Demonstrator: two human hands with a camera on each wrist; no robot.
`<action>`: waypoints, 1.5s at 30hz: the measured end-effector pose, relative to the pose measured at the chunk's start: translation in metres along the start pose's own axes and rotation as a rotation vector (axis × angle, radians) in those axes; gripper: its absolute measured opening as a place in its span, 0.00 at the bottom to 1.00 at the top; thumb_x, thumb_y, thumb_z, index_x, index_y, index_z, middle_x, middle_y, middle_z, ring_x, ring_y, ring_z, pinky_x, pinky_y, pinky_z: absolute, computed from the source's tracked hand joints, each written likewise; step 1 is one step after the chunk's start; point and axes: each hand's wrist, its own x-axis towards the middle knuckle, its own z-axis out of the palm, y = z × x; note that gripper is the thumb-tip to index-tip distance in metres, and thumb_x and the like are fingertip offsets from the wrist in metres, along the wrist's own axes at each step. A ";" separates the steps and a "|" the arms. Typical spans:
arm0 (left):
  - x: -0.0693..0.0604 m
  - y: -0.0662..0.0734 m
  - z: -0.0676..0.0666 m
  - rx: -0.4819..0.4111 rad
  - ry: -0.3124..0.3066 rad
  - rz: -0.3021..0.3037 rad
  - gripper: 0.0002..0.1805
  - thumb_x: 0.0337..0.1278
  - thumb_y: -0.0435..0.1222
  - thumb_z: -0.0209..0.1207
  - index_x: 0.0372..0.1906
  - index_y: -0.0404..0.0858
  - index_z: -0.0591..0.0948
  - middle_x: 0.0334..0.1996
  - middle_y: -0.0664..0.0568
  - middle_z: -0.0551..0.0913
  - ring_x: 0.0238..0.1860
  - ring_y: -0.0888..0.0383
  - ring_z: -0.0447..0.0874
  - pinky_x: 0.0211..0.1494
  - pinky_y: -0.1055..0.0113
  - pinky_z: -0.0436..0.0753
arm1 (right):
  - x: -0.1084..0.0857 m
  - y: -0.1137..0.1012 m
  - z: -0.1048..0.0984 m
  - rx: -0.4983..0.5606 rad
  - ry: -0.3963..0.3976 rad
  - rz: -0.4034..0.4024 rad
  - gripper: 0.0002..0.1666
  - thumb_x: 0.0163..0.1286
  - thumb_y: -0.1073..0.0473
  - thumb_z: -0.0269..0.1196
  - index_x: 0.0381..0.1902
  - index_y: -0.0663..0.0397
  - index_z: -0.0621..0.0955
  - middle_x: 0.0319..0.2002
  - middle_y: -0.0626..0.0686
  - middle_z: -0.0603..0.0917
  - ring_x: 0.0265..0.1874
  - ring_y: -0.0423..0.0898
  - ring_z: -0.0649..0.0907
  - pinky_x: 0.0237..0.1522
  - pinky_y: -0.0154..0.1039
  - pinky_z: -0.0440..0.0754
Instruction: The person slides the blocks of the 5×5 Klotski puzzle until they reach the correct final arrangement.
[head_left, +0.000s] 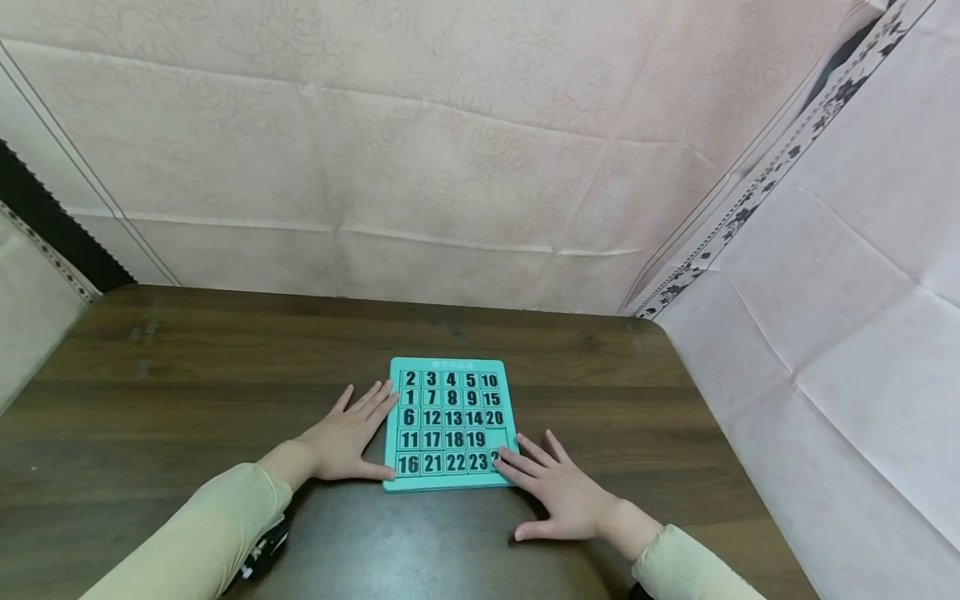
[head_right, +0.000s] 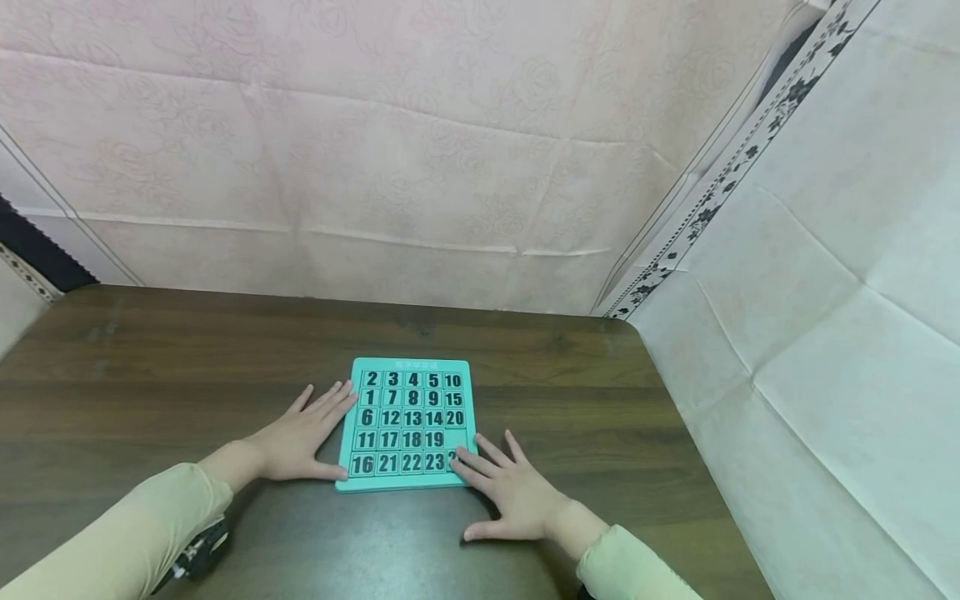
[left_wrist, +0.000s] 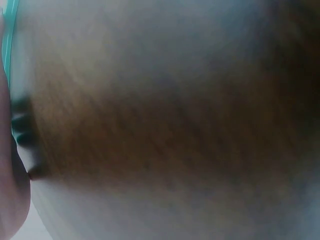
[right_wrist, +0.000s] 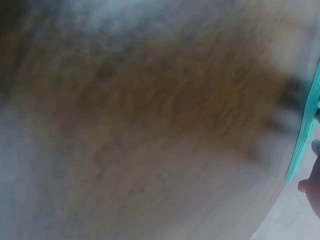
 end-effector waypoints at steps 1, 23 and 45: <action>0.000 0.000 0.000 -0.001 0.000 0.000 0.62 0.42 0.75 0.47 0.74 0.37 0.49 0.75 0.44 0.43 0.75 0.45 0.42 0.72 0.39 0.42 | 0.000 0.000 0.000 -0.002 0.001 -0.002 0.51 0.61 0.26 0.49 0.74 0.44 0.54 0.74 0.47 0.55 0.73 0.56 0.53 0.66 0.65 0.45; 0.001 0.001 0.000 -0.020 -0.002 0.004 0.61 0.42 0.75 0.48 0.74 0.37 0.49 0.75 0.43 0.43 0.75 0.45 0.43 0.71 0.39 0.42 | 0.026 0.018 -0.018 0.048 0.004 0.098 0.50 0.60 0.33 0.57 0.73 0.49 0.55 0.74 0.53 0.55 0.73 0.57 0.52 0.68 0.66 0.44; 0.001 -0.003 0.002 -0.004 -0.006 -0.003 0.62 0.42 0.75 0.46 0.74 0.38 0.47 0.75 0.45 0.41 0.75 0.46 0.41 0.72 0.39 0.41 | 0.027 0.023 -0.015 0.048 -0.084 0.142 0.49 0.62 0.28 0.51 0.74 0.43 0.54 0.74 0.48 0.53 0.74 0.54 0.50 0.68 0.67 0.42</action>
